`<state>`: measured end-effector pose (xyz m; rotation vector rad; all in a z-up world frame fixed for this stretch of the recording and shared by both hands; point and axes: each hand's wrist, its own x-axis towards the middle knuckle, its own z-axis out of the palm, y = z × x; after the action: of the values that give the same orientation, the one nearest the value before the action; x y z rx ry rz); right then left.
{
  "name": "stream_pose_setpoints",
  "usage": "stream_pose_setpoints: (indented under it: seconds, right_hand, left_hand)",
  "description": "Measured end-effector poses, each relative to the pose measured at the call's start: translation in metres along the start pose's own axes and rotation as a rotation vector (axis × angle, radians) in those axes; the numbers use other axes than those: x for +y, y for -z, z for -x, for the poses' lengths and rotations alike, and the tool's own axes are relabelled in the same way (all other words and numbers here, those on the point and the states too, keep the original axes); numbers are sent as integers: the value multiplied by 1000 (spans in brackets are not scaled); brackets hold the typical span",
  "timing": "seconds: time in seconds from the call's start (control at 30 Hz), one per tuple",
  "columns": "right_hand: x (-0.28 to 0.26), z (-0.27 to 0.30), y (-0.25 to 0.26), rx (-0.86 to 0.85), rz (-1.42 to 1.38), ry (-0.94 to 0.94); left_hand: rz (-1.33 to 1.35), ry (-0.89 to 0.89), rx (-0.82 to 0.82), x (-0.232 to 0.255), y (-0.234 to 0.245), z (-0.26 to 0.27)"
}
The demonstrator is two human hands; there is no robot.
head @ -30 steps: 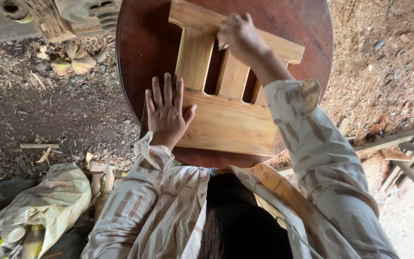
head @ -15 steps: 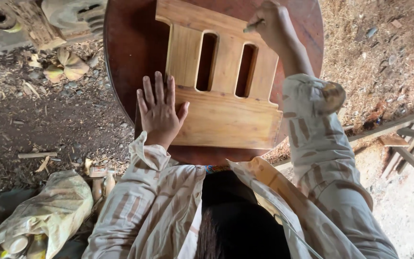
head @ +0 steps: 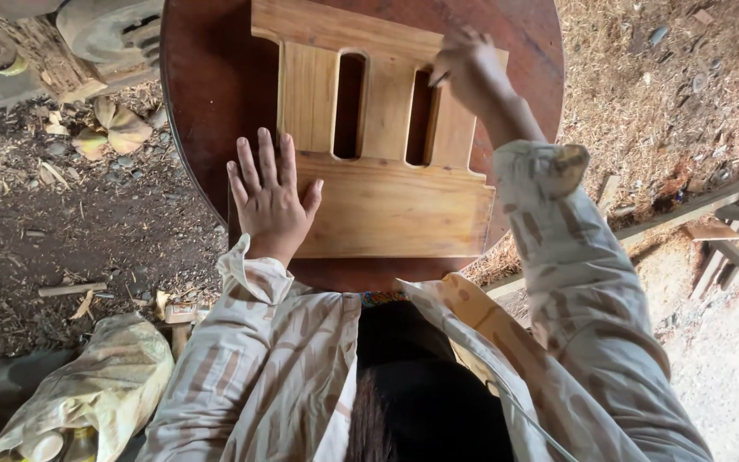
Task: The person sands a wooden piece with cutouts using a sanding block, working on the edges and flat surfaces. They then wipe the piece with a cloth to remove dust.
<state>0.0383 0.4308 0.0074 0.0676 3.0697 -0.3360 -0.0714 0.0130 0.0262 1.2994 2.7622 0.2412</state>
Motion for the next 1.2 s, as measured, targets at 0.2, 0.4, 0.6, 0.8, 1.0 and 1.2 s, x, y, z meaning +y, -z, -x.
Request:
stream_pose_setpoints:
  seconds: [0.2,0.4,0.6,0.8,1.0,1.2]
  right_hand:
    - [29,7,-8,259,-147,-35]
    - [14,19,-20,373,165,-174]
    - [-79,96,-81,521,76,-317]
    - [-102,99,-76,592,-117,-376]
    - [-33,44,-67,822,-321,-476]
    - [-101,115,-86,679,-123,-432]
  left_hand:
    - [-10,-5,-2,0,-1,-1]
    - [10,3,4,-1,-3,0]
    - [146,12,-14,-3,-15,0]
    - [150,6,-7,-2,-15,0]
    - [116,-32,33,-4,-14,1]
    - [120,-27,44,-4,-13,1]
